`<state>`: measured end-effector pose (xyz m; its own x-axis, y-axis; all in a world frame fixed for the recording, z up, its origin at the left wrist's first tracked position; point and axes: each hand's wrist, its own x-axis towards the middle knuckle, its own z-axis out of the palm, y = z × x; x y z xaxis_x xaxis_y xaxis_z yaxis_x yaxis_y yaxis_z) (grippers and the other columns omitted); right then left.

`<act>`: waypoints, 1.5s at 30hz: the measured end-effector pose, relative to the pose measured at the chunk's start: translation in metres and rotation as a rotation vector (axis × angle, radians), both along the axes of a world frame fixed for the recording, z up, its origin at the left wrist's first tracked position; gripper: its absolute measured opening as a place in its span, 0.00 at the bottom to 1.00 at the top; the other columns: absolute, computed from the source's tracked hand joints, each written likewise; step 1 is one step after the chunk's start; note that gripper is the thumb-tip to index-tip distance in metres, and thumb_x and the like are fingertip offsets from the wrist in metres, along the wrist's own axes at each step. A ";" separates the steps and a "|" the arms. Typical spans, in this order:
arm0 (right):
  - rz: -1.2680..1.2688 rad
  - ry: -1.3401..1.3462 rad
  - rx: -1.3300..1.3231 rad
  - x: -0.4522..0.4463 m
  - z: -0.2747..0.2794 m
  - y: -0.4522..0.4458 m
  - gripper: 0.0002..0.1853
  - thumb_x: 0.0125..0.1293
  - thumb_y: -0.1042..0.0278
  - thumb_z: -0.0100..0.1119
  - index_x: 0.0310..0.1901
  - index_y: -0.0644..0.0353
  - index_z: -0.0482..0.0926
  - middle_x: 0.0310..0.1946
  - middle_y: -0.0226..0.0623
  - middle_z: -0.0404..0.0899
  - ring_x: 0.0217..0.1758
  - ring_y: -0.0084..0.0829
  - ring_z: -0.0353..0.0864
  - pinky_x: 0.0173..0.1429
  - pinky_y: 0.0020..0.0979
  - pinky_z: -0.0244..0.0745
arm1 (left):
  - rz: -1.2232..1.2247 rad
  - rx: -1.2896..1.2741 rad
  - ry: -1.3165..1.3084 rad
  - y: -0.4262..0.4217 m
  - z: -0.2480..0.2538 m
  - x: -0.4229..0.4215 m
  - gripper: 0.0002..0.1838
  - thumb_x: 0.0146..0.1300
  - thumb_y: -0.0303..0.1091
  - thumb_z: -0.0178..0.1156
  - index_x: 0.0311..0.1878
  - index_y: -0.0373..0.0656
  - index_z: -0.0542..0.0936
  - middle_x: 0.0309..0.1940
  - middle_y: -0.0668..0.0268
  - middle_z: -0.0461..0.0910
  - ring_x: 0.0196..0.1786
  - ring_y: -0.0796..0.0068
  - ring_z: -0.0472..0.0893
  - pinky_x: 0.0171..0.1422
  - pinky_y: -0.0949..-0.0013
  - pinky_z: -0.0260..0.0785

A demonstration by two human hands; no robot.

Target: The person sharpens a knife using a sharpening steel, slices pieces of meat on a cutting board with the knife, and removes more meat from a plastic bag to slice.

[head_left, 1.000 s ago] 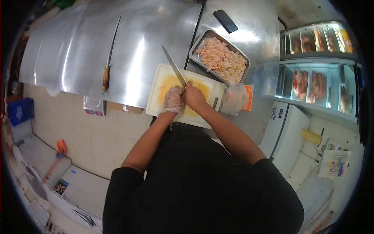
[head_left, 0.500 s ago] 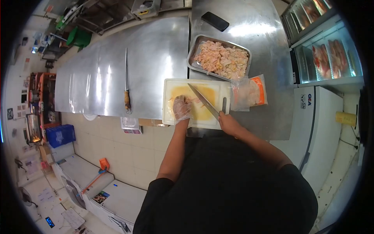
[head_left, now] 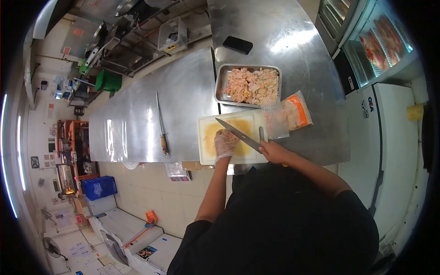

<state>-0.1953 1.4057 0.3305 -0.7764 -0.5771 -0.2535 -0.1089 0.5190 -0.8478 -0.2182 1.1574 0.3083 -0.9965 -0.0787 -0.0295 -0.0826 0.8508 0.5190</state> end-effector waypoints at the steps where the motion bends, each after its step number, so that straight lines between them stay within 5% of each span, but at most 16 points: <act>1: 0.020 -0.012 -0.019 0.001 0.010 0.006 0.12 0.72 0.62 0.44 0.42 0.64 0.69 0.28 0.57 0.77 0.35 0.60 0.77 0.42 0.54 0.69 | -0.015 -0.010 0.008 0.001 -0.015 -0.001 0.12 0.55 0.32 0.64 0.42 0.42 0.79 0.37 0.57 0.81 0.39 0.64 0.81 0.46 0.63 0.75; 3: -0.019 -0.017 -0.049 0.006 0.019 0.018 0.11 0.72 0.62 0.45 0.42 0.64 0.69 0.27 0.56 0.77 0.34 0.60 0.77 0.42 0.54 0.68 | -0.038 -0.238 0.271 -0.004 -0.044 -0.002 0.11 0.54 0.33 0.63 0.41 0.43 0.81 0.37 0.54 0.81 0.39 0.57 0.81 0.46 0.58 0.75; 9: -0.163 -0.043 -0.106 0.020 0.050 0.060 0.11 0.72 0.62 0.46 0.41 0.63 0.68 0.27 0.55 0.77 0.34 0.59 0.76 0.39 0.54 0.67 | -0.040 -0.332 0.135 -0.031 -0.044 -0.048 0.12 0.56 0.39 0.59 0.38 0.43 0.83 0.33 0.51 0.82 0.39 0.52 0.82 0.45 0.54 0.74; 13: -0.380 0.106 -0.151 0.042 0.045 0.088 0.11 0.72 0.63 0.47 0.39 0.63 0.68 0.25 0.55 0.76 0.32 0.59 0.75 0.37 0.52 0.67 | 0.235 0.282 -0.021 -0.005 0.020 -0.104 0.16 0.58 0.45 0.60 0.40 0.42 0.84 0.37 0.54 0.85 0.41 0.57 0.84 0.50 0.58 0.75; 18: -0.621 0.153 -0.147 0.056 0.043 0.120 0.10 0.71 0.65 0.48 0.37 0.65 0.67 0.23 0.55 0.75 0.31 0.59 0.76 0.34 0.49 0.66 | -0.110 -0.016 0.184 0.028 0.062 -0.181 0.12 0.59 0.39 0.61 0.45 0.48 0.84 0.36 0.53 0.84 0.38 0.53 0.83 0.45 0.58 0.75; 22: -0.767 0.170 -0.189 0.064 0.048 0.138 0.11 0.71 0.67 0.48 0.36 0.66 0.66 0.22 0.55 0.73 0.27 0.56 0.75 0.31 0.45 0.64 | -0.427 -0.289 -0.152 0.054 0.039 -0.168 0.16 0.56 0.34 0.62 0.49 0.48 0.83 0.38 0.55 0.84 0.37 0.58 0.84 0.45 0.61 0.76; 25: -0.863 0.106 -0.180 0.077 0.046 0.151 0.11 0.72 0.67 0.47 0.35 0.66 0.65 0.21 0.53 0.72 0.24 0.53 0.72 0.30 0.43 0.63 | -0.475 0.698 -0.772 0.086 0.006 -0.103 0.09 0.60 0.25 0.63 0.43 0.36 0.83 0.37 0.67 0.84 0.37 0.75 0.82 0.41 0.69 0.76; 26: -0.884 0.106 -0.178 0.082 0.042 0.155 0.11 0.72 0.67 0.47 0.35 0.66 0.65 0.21 0.53 0.72 0.24 0.53 0.72 0.30 0.43 0.63 | -0.558 0.600 -0.621 0.100 0.000 -0.085 0.09 0.58 0.27 0.63 0.42 0.38 0.82 0.36 0.65 0.84 0.37 0.71 0.83 0.44 0.68 0.76; 27: -0.896 0.115 -0.167 0.086 0.037 0.159 0.11 0.72 0.67 0.47 0.35 0.66 0.65 0.20 0.53 0.71 0.23 0.50 0.71 0.30 0.42 0.63 | -0.793 -0.047 -0.140 0.107 -0.032 -0.085 0.07 0.58 0.30 0.62 0.39 0.41 0.82 0.36 0.59 0.84 0.37 0.63 0.83 0.44 0.64 0.75; 30: -0.909 0.111 -0.145 0.090 0.043 0.164 0.12 0.72 0.66 0.47 0.35 0.66 0.64 0.20 0.53 0.71 0.22 0.48 0.70 0.30 0.41 0.62 | -0.867 -0.038 0.024 0.145 -0.007 -0.071 0.07 0.57 0.33 0.62 0.36 0.42 0.82 0.39 0.54 0.82 0.40 0.56 0.82 0.44 0.60 0.73; 33: -0.909 0.125 -0.142 0.092 0.041 0.166 0.12 0.72 0.66 0.47 0.35 0.66 0.63 0.20 0.52 0.70 0.22 0.47 0.70 0.30 0.41 0.62 | -0.584 0.206 0.063 0.159 0.011 -0.065 0.09 0.60 0.37 0.59 0.34 0.42 0.83 0.33 0.53 0.82 0.36 0.55 0.82 0.40 0.58 0.72; 35: -0.915 0.151 -0.155 0.093 0.038 0.169 0.12 0.72 0.66 0.47 0.35 0.66 0.63 0.19 0.52 0.70 0.21 0.46 0.70 0.30 0.40 0.62 | -0.367 -0.065 -0.322 0.152 0.021 -0.063 0.12 0.63 0.38 0.58 0.34 0.41 0.85 0.28 0.54 0.83 0.32 0.56 0.83 0.41 0.60 0.75; 36: -0.933 0.110 -0.182 0.093 0.040 0.168 0.12 0.72 0.66 0.47 0.35 0.66 0.63 0.19 0.51 0.69 0.21 0.46 0.69 0.29 0.40 0.62 | -0.281 0.058 -0.668 0.134 -0.005 -0.063 0.15 0.67 0.41 0.55 0.35 0.40 0.85 0.25 0.55 0.83 0.30 0.58 0.83 0.40 0.62 0.75; 39: -0.959 0.091 -0.197 0.095 0.028 0.169 0.12 0.72 0.66 0.47 0.35 0.66 0.63 0.18 0.51 0.68 0.20 0.43 0.68 0.29 0.40 0.61 | -0.394 0.414 -0.726 0.120 -0.001 -0.028 0.16 0.68 0.40 0.55 0.34 0.39 0.85 0.25 0.55 0.83 0.30 0.59 0.82 0.38 0.61 0.74; 44: -0.951 0.037 -0.195 0.085 0.025 0.166 0.13 0.72 0.65 0.48 0.35 0.67 0.63 0.18 0.51 0.68 0.19 0.42 0.66 0.29 0.40 0.60 | -0.400 0.407 -0.067 0.140 -0.009 -0.023 0.09 0.63 0.34 0.60 0.39 0.39 0.83 0.34 0.57 0.84 0.36 0.59 0.83 0.42 0.62 0.73; 45: -0.923 0.070 -0.160 0.081 0.019 0.165 0.13 0.73 0.64 0.47 0.34 0.64 0.63 0.18 0.42 0.67 0.19 0.32 0.68 0.27 0.35 0.63 | -0.441 0.359 0.020 0.145 -0.010 -0.024 0.09 0.61 0.33 0.60 0.41 0.39 0.82 0.36 0.56 0.83 0.39 0.57 0.82 0.45 0.60 0.73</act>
<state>-0.1140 1.5706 0.3497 -0.9548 0.2508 -0.1595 0.2340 0.3036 -0.9236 -0.2422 1.3028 0.2984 -0.9336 0.3559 0.0418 0.2533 0.5728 0.7796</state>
